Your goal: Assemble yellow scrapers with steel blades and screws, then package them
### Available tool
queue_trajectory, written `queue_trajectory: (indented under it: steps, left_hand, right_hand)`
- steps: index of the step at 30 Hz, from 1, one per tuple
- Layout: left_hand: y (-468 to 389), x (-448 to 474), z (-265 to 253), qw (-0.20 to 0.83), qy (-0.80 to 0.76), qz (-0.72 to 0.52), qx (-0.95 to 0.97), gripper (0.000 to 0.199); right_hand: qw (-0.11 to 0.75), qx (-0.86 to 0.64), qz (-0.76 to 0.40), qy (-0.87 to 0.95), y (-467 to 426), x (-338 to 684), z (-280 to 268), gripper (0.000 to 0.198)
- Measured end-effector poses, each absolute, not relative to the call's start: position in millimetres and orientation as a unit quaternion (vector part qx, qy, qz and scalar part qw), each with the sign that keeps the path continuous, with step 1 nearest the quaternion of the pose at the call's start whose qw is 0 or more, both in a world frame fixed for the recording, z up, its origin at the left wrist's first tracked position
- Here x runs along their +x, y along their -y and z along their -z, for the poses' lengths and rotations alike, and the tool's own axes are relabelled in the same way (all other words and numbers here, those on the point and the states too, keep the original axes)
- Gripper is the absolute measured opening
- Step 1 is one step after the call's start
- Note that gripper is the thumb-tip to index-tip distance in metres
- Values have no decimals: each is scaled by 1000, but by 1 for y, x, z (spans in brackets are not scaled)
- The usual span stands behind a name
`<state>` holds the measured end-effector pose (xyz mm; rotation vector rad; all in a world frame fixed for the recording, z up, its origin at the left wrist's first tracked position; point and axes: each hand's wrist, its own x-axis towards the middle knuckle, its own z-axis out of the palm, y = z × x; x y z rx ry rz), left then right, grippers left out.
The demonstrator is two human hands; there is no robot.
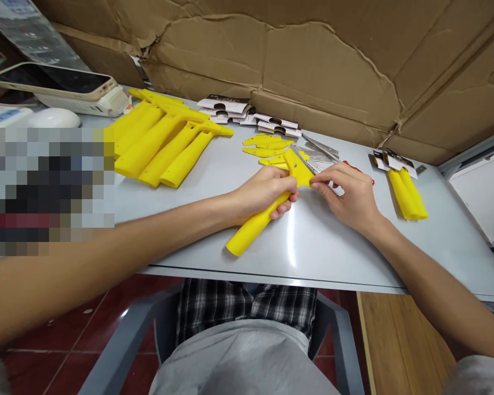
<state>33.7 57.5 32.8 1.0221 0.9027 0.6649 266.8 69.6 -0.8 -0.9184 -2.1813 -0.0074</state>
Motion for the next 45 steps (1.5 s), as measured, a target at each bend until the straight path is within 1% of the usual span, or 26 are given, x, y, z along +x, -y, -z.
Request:
queue_trajectory:
  steps: [7, 9, 13, 15, 23, 29, 36, 39, 41, 44, 45]
  left_hand:
    - [-53, 35, -36, 696, -425, -295, 498, 25]
    - [-53, 35, -36, 687, -426, -291, 512, 25]
    - [-53, 35, -35, 671, -423, -283, 540, 29]
    - [-53, 35, -35, 667, -423, -279, 546, 30]
    - [-51, 35, -36, 656, -421, -277, 562, 31]
    - [-51, 35, -39, 662, -430, -282, 545, 31]
    - [-51, 35, -38, 684, -427, -291, 515, 28]
    - [-52, 34, -37, 695, -430, -315, 483, 27]
    - [-55, 32, -37, 698, -439, -339, 453, 26]
    - [-60, 29, -37, 697, -451, -374, 413, 20]
    - [-62, 29, -37, 698, -452, -382, 404, 18]
  right_hand:
    - [346, -382, -35, 856, -70, 271, -3, 33]
    - [347, -378, -38, 857, -69, 271, -3, 30]
    - [353, -364, -34, 861, -67, 269, -4, 17]
    - [357, -361, -34, 861, -66, 268, -4, 15]
    - [333, -380, -73, 860, -67, 267, -6, 26]
    - [341, -397, -71, 849, -65, 267, -5, 21]
    - [344, -417, -80, 838, -65, 266, -7, 29]
    - [363, -438, -57, 820, -70, 277, -15, 34]
    - [370, -480, -21, 796, -78, 294, -20, 36]
    - [338, -560, 30, 756, -95, 329, -26, 36]
    - [311, -574, 38, 757, -102, 341, -26, 37]
